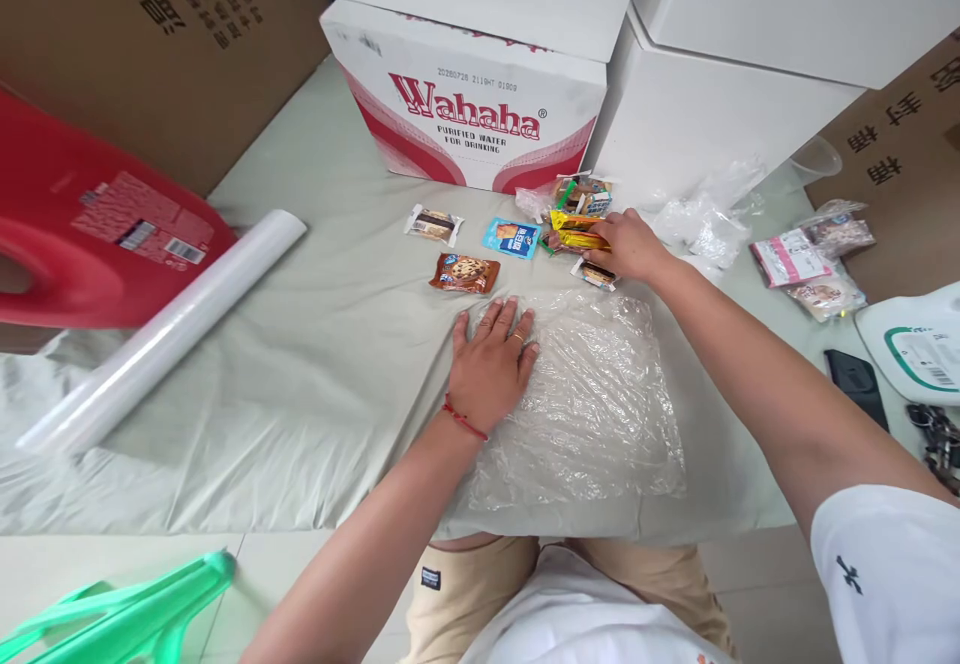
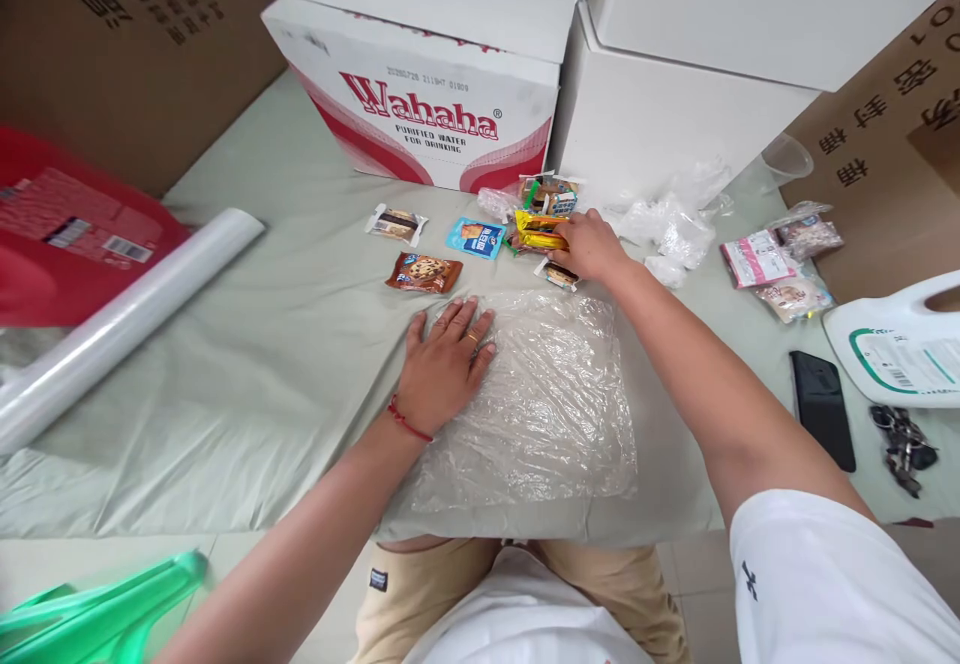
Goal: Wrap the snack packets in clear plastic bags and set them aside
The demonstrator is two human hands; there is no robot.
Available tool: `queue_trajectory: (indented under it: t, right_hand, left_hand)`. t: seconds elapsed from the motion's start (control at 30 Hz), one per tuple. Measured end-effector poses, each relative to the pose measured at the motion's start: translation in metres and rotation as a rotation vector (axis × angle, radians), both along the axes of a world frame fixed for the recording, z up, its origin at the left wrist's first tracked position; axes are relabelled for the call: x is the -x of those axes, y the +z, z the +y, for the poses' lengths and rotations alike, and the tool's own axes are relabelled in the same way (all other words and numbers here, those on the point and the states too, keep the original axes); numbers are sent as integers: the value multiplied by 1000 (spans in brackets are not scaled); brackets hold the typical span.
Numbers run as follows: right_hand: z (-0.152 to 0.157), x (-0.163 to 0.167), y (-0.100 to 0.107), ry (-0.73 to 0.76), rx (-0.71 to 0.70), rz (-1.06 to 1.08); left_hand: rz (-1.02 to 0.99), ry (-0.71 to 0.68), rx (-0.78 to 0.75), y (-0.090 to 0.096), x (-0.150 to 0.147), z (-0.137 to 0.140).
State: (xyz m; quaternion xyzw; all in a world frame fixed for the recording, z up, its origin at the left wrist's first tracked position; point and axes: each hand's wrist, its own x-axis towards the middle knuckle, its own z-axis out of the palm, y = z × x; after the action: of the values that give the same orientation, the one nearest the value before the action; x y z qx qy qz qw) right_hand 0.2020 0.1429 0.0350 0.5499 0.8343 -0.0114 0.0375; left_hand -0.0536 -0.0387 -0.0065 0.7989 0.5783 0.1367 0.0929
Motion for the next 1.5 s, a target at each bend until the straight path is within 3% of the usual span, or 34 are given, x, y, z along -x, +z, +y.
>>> queue_trajectory:
  t: [0.13,0.23,0.37,0.5,0.63,0.73,0.9,1.1,1.3,1.5]
  right_hand:
    - [-9,5,18,-21,-85,27]
    - [-51,6,42,-4,-166,193]
    - [-127,21,56,191,71,362]
    - [-172,39,36,259,235,335]
    - [-181,43,10,182,220,228]
    - [-185,38,3,172,197,294]
    - [-195,36,3,144,132,425]
    - [-207,53,-6,148,83,407]
    - [-204,62,-8,108,153,369]
    - [-201,51,3,244,162,355]
  left_hand:
    - [-14,5,17,2,-1,0]
    - [-40,10,30,4,-1,0]
    - [-93,19,67,3,2,2]
    - [-153,28,94,3,6,6]
    - [-226,71,147,5,9,9]
    - [-296,85,185,5,11,11]
    - [-303,70,180,4,12,12]
    - [-275,65,169,6,11,10]
    - [-179,41,81,3,8,8]
    - [-157,36,74,2,7,6]
